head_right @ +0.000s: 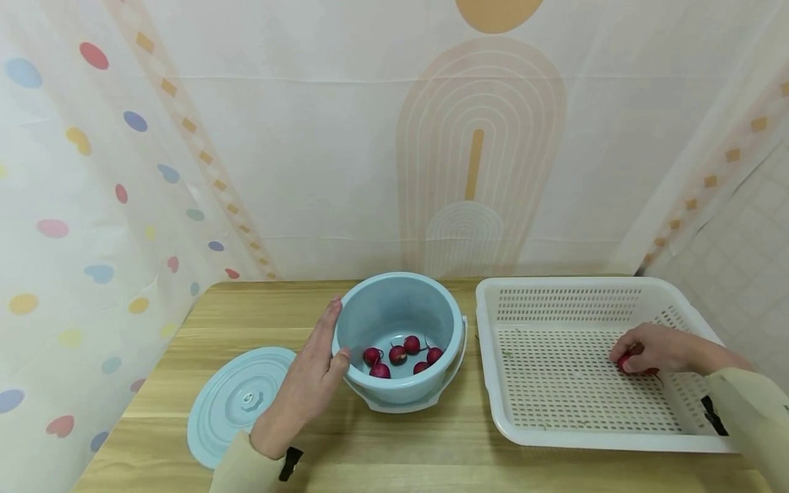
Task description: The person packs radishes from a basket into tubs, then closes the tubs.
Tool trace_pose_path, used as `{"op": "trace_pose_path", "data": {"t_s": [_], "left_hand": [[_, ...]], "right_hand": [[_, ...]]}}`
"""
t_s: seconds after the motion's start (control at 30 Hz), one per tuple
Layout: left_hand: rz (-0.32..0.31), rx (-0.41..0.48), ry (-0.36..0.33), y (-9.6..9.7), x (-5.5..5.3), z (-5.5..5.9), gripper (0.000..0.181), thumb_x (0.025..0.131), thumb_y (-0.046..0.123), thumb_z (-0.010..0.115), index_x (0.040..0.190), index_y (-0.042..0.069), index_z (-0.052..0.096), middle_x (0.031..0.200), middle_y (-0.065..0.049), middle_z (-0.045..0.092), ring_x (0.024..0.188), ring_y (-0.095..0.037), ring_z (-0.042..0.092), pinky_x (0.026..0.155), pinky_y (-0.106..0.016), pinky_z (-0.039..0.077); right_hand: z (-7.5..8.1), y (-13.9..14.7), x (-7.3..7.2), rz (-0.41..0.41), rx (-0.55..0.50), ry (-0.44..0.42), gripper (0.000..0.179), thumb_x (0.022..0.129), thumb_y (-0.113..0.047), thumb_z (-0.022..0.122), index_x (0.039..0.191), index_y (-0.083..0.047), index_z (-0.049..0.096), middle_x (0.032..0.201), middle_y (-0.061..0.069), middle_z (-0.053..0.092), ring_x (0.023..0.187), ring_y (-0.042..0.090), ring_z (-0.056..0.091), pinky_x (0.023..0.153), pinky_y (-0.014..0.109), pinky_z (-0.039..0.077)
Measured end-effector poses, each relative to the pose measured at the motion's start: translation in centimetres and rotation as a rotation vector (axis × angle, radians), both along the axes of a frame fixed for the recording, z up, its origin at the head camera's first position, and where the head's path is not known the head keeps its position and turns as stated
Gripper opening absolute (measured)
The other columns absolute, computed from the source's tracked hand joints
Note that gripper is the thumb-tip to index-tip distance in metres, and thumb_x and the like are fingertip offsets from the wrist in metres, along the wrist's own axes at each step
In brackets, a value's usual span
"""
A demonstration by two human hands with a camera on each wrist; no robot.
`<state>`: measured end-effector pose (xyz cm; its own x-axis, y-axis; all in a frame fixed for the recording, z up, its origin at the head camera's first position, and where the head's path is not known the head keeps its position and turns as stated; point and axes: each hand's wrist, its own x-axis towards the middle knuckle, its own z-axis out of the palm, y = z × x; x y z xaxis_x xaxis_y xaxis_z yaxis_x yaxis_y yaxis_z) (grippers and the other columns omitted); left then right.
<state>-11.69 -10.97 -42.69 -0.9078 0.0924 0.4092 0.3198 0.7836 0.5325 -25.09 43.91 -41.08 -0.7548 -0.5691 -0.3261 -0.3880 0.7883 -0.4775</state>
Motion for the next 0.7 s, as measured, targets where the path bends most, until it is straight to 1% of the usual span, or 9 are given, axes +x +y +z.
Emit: {"op": "trace_pose_path", "data": {"t_s": [0.13, 0.27, 0.37, 0.53, 0.7], "left_hand": [[0.003, -0.006, 0.001, 0.0, 0.0, 0.0, 0.073, 0.100, 0.030, 0.048, 0.164, 0.004, 0.024, 0.170, -0.009, 0.027, 0.151, -0.032, 0.036, 0.113, -0.069, 0.032], [0.003, -0.008, 0.005, 0.0, 0.0, 0.0, 0.073, 0.100, 0.030, 0.048, 0.164, 0.004, 0.024, 0.170, -0.010, 0.027, 0.150, -0.033, 0.037, 0.113, -0.069, 0.033], [0.003, -0.006, 0.007, 0.1, 0.0, 0.0, 0.073, 0.100, 0.029, 0.049, 0.164, 0.004, 0.024, 0.169, -0.011, 0.028, 0.150, -0.033, 0.037, 0.113, -0.069, 0.033], [0.000, 0.000, 0.009, 0.1, 0.0, 0.0, 0.073, 0.100, 0.028, 0.049, 0.164, 0.004, 0.024, 0.169, -0.011, 0.028, 0.151, -0.033, 0.036, 0.113, -0.070, 0.033], [-0.002, 0.009, -0.001, 0.1, 0.0, 0.1, 0.073, 0.099, 0.029, 0.048, 0.164, 0.004, 0.024, 0.170, -0.009, 0.026, 0.151, -0.032, 0.036, 0.114, -0.069, 0.032]], "right_hand": [[0.4, -0.3, 0.0, -0.029, 0.019, 0.029, 0.019, 0.093, -0.007, 0.071, 0.108, 0.004, 0.075, 0.104, 0.006, 0.071, 0.083, 0.001, 0.051, 0.071, 0.023, 0.050], [1.2, -0.4, 0.1, -0.011, 0.001, 0.077, 0.022, 0.094, -0.009, 0.071, 0.110, 0.006, 0.074, 0.107, 0.011, 0.073, 0.085, -0.003, 0.054, 0.071, 0.023, 0.053], [1.9, -0.6, 0.2, -0.015, -0.024, 0.087, 0.024, 0.096, -0.009, 0.070, 0.113, 0.007, 0.073, 0.108, 0.011, 0.073, 0.084, -0.005, 0.057, 0.071, 0.023, 0.056], [2.8, -1.1, 0.5, -0.013, -0.095, 0.090, 0.024, 0.098, -0.006, 0.067, 0.116, 0.009, 0.070, 0.105, 0.004, 0.072, 0.083, -0.002, 0.062, 0.070, 0.024, 0.058], [3.4, -1.3, 0.8, 0.018, -0.196, 0.121, 0.020, 0.098, -0.002, 0.066, 0.114, 0.009, 0.069, 0.100, -0.013, 0.069, 0.084, -0.002, 0.063, 0.068, 0.023, 0.057]]}}
